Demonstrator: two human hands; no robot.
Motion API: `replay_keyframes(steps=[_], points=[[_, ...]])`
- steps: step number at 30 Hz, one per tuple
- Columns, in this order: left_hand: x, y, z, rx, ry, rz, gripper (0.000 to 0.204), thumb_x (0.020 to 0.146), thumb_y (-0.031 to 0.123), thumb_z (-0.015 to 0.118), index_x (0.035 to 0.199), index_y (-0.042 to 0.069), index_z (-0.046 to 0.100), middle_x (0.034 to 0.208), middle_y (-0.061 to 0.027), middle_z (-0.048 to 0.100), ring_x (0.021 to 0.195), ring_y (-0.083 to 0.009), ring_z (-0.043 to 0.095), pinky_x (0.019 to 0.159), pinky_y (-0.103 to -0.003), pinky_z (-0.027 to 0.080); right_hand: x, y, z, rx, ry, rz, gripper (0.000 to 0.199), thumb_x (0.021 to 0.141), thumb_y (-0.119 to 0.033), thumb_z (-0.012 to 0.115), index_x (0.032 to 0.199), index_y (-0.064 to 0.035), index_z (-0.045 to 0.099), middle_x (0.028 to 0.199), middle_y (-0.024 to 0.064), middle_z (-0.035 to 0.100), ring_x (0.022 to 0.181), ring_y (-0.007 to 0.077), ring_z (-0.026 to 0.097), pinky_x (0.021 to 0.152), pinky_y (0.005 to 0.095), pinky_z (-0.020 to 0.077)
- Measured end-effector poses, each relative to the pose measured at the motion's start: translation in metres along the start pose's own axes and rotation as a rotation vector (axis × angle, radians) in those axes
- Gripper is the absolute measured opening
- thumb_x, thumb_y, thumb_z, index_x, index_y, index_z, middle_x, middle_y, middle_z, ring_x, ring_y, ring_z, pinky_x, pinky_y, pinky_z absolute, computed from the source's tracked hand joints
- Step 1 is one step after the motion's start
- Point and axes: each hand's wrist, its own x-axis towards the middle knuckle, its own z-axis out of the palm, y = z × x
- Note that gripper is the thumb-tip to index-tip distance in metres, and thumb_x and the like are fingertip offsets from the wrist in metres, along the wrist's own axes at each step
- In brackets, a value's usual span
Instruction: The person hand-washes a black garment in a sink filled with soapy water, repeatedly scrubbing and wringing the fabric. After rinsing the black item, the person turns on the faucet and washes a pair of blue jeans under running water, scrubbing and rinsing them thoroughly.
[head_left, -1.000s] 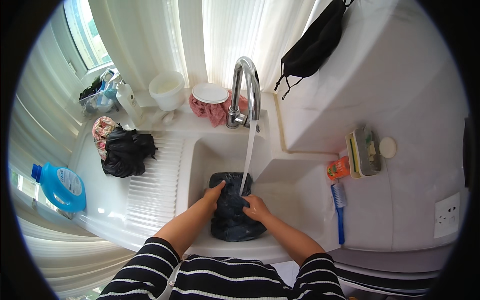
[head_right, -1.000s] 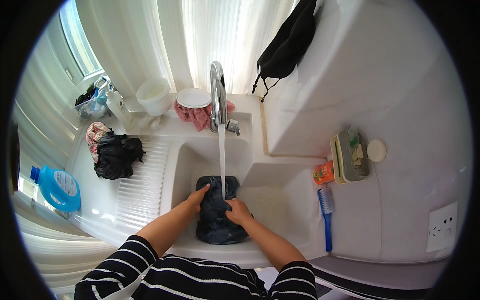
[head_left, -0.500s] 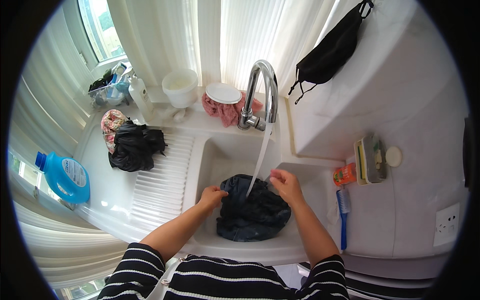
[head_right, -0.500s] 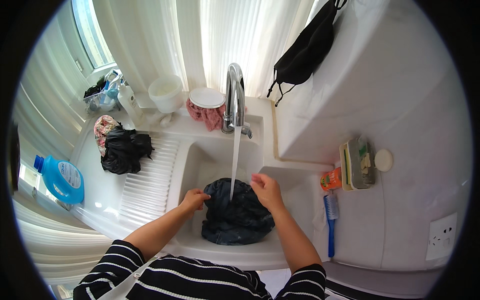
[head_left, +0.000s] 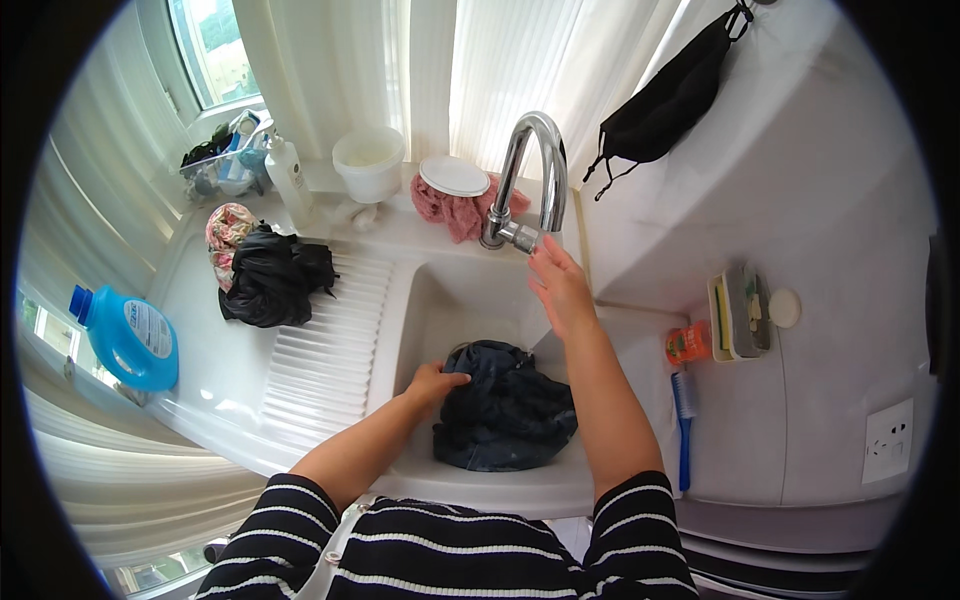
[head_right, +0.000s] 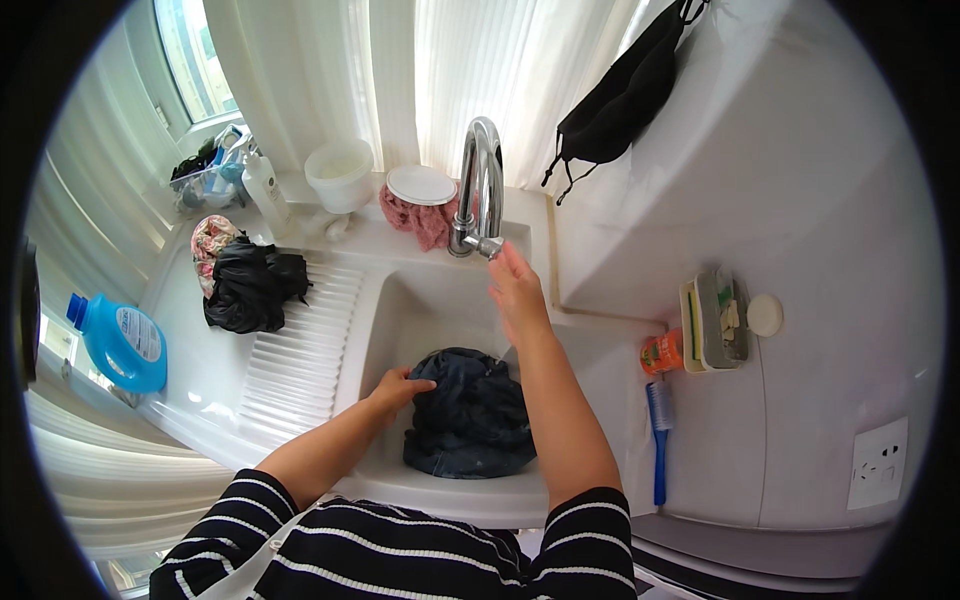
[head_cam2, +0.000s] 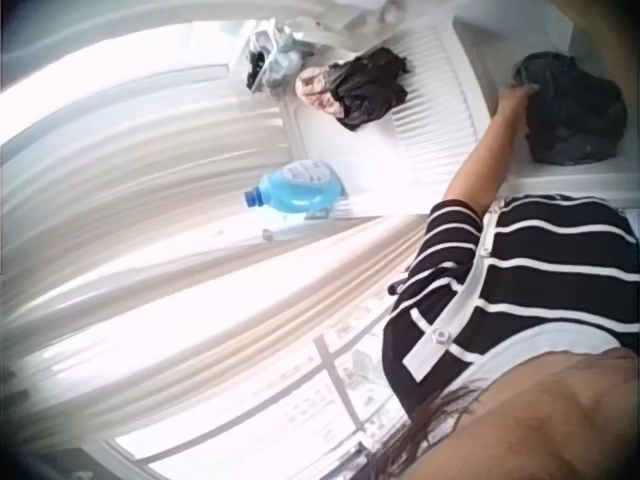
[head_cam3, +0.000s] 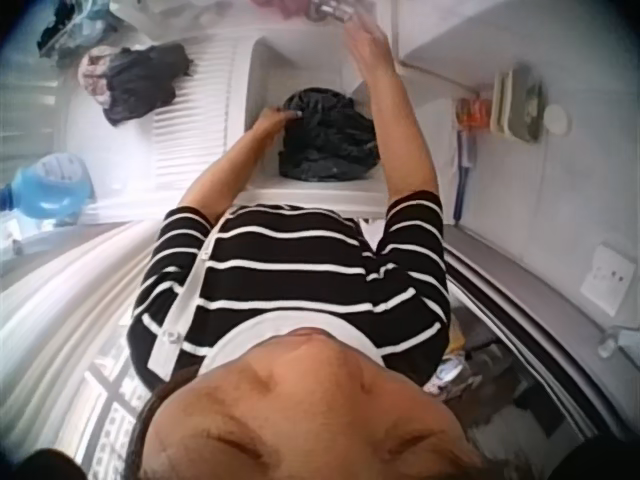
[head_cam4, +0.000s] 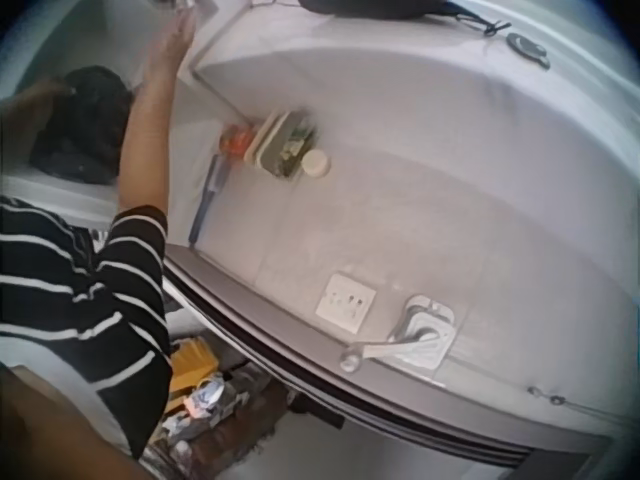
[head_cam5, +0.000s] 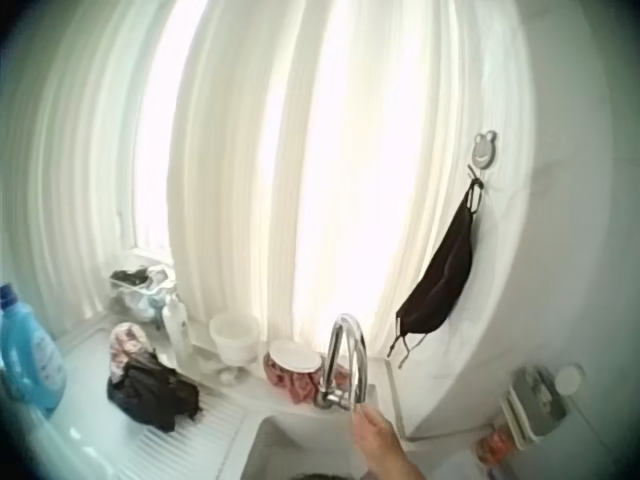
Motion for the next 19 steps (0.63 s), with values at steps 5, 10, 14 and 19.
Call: replay_keyframes(steps=[5,10,14,19], points=[[-0.013,0.022,-0.008,-0.579,-0.166,0.338,0.024,0.079,0.008,0.061,0.100,0.003,0.050,0.093,-0.0069,0.057,0.090,-0.0165,0.055,0.081,-0.029,0.044,-0.044,0.124,-0.103,-1.251,-0.272,0.129,0.053,0.083,-0.036,0.062,0.127,-0.0076,0.049,0.116,0.0164,0.058,0.112,0.0300,0.053,0.099,0.0379,0.0381],[-0.058,0.094,-0.020,-0.770,-0.255,0.595,0.025,0.082,0.003,0.058,0.105,0.006,0.048,0.098,-0.0061,0.056,0.091,-0.0151,0.056,0.083,-0.029,0.045,-0.102,0.129,-0.130,-1.689,-0.280,0.456,0.047,0.079,-0.034,0.063,0.118,-0.0104,0.053,0.102,0.0175,0.063,0.097,0.0344,0.060,0.084,0.0435,0.0469],[-0.055,0.126,-0.030,-0.533,-0.288,0.514,0.022,0.083,0.007,0.060,0.101,0.007,0.048,0.093,-0.0035,0.057,0.084,-0.0123,0.057,0.077,-0.027,0.047,-0.103,0.075,-0.161,-1.774,-0.126,0.446,0.030,0.077,-0.027,0.065,0.099,-0.0065,0.065,0.097,0.0176,0.065,0.093,0.0344,0.061,0.080,0.0417,0.0489],[0.051,0.063,-0.015,0.134,-0.028,0.657,0.035,0.080,0.023,0.069,0.102,0.007,0.047,0.089,-0.0036,0.056,0.083,-0.0137,0.055,0.079,-0.030,0.046,-0.089,0.065,-0.167,-2.143,-0.288,0.640,0.036,0.078,-0.020,0.066,0.112,-0.0100,0.062,0.105,0.0139,0.065,0.099,0.0319,0.061,0.080,0.0407,0.0503]])
